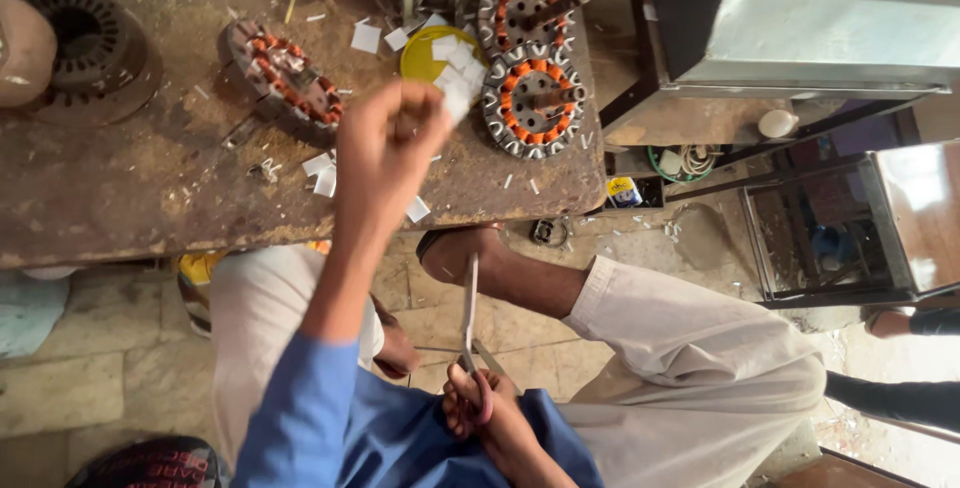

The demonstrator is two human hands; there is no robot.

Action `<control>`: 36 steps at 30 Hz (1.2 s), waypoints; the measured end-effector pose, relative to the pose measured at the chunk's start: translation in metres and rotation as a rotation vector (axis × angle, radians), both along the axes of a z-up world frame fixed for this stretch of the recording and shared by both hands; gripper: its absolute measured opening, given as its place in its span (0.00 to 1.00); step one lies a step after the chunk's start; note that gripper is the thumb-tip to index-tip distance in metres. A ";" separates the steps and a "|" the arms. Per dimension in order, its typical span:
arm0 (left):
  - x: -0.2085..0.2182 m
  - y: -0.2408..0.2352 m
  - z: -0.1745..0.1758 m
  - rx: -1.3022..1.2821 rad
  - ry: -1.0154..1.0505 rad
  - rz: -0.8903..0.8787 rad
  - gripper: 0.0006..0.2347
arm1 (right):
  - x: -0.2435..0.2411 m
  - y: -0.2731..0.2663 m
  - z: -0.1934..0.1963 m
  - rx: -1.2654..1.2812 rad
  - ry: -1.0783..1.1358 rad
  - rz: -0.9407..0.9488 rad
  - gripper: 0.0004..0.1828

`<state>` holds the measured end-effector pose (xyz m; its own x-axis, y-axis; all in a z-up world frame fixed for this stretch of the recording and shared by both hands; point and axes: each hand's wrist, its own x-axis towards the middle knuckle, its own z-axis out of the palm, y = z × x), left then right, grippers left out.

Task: The person prepares fan stators by cutting and inserting white insulation paper into the slots using scissors and their hands.

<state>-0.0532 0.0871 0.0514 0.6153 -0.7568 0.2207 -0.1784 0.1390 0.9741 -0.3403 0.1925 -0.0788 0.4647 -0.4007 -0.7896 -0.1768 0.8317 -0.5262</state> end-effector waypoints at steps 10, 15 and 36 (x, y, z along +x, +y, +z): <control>-0.065 0.142 -0.076 0.039 0.678 0.066 0.03 | -0.004 0.001 0.023 -0.161 -0.404 0.352 0.30; -0.055 0.147 -0.103 0.040 0.680 0.051 0.04 | 0.001 -0.009 0.021 -0.150 -0.340 0.374 0.33; -0.059 0.153 -0.097 0.041 0.618 0.106 0.07 | 0.019 -0.008 0.019 -0.427 0.052 0.465 0.22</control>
<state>-0.1117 0.2402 -0.0458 0.6916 -0.6853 -0.2281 0.4091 0.1115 0.9057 -0.3212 0.1848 -0.0595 0.6314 -0.4506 -0.6311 -0.5037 0.3805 -0.7756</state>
